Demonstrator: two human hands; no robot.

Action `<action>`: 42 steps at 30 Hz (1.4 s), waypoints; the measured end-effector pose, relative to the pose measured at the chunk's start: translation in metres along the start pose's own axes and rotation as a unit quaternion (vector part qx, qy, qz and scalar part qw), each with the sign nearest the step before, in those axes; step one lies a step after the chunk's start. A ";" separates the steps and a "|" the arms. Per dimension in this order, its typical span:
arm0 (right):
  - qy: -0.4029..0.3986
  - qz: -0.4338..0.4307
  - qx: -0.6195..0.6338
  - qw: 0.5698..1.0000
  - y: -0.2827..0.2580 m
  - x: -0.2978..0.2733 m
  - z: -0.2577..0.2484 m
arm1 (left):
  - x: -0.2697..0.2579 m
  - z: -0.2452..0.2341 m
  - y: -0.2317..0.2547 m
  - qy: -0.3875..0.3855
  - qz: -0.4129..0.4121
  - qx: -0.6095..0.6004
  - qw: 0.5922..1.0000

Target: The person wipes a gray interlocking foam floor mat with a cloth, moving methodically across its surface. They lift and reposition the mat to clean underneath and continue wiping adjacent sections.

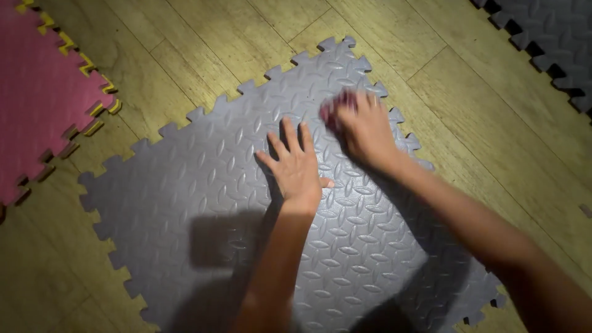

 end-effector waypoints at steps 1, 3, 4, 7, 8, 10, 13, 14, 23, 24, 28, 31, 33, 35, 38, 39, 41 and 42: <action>-0.017 -0.015 0.003 1.000 -0.009 -0.012 -0.010 | -0.001 0.003 0.001 -0.007 -0.007 0.003 1.000; -0.065 0.013 0.009 0.998 -0.005 -0.014 -0.014 | -0.001 0.009 0.000 0.013 0.005 -0.006 1.000; -0.088 0.026 0.014 0.996 -0.001 -0.015 -0.010 | -0.001 0.011 -0.001 0.024 0.009 -0.009 1.000; -0.001 0.012 -0.007 1.000 0.042 0.027 0.032 | -0.003 0.013 -0.004 0.014 0.009 -0.038 0.999; 0.041 0.009 -0.024 0.999 0.061 0.050 0.050 | -0.004 0.012 -0.006 0.016 0.007 -0.053 0.998; 0.062 0.028 -0.091 0.993 0.096 0.104 0.085 | -0.006 0.012 -0.008 0.019 0.007 -0.082 0.996; 0.002 0.127 -0.096 0.987 0.117 0.137 0.110 | -0.005 0.011 -0.006 0.026 -0.009 -0.096 0.995; -0.027 0.156 -0.100 0.982 0.116 0.142 0.110 | -0.006 0.010 -0.007 0.020 -0.009 -0.097 0.995; -0.021 0.001 -0.020 1.000 -0.018 -0.020 -0.009 | 0.001 0.003 -0.028 0.006 0.037 -0.107 0.994; -0.032 0.001 -0.019 0.999 -0.026 -0.027 -0.015 | -0.003 0.004 -0.031 0.010 0.043 -0.111 0.993; -0.025 -0.014 -0.017 0.999 -0.015 -0.011 0.003 | -0.007 0.007 -0.029 0.021 0.028 -0.122 0.992; 0.050 -0.065 -0.063 0.995 0.027 0.055 0.065 | -0.007 0.010 -0.029 0.018 0.022 -0.128 0.991; 0.072 -0.036 -0.068 0.994 0.050 0.116 0.106 | -0.008 0.014 -0.030 0.034 0.015 -0.144 0.989; 0.048 0.008 -0.108 0.993 0.056 0.134 0.129 | -0.011 0.022 -0.034 0.056 0.008 -0.165 0.985; 0.043 0.018 -0.079 0.996 0.045 0.134 0.114 | -0.011 0.027 -0.036 0.096 0.007 -0.199 0.975; 0.055 0.000 -0.056 0.997 0.036 0.118 0.101 | -0.009 0.028 -0.035 0.097 0.004 -0.205 0.974; 0.041 -0.011 -0.033 0.999 0.014 0.080 0.077 | -0.012 0.035 -0.040 0.104 -0.004 -0.193 0.976; 0.012 -0.005 -0.043 0.999 0.007 0.057 0.061 | -0.008 0.037 -0.039 0.109 -0.004 -0.183 0.977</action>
Point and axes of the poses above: each hand's wrist, its own x-axis towards the middle knuckle, its own z-axis out of the palm, y = z × x, the point moved 1 cm from there along x, towards the middle knuckle, and after that the axes turned 7 degrees about y, right-handed, at the moved point
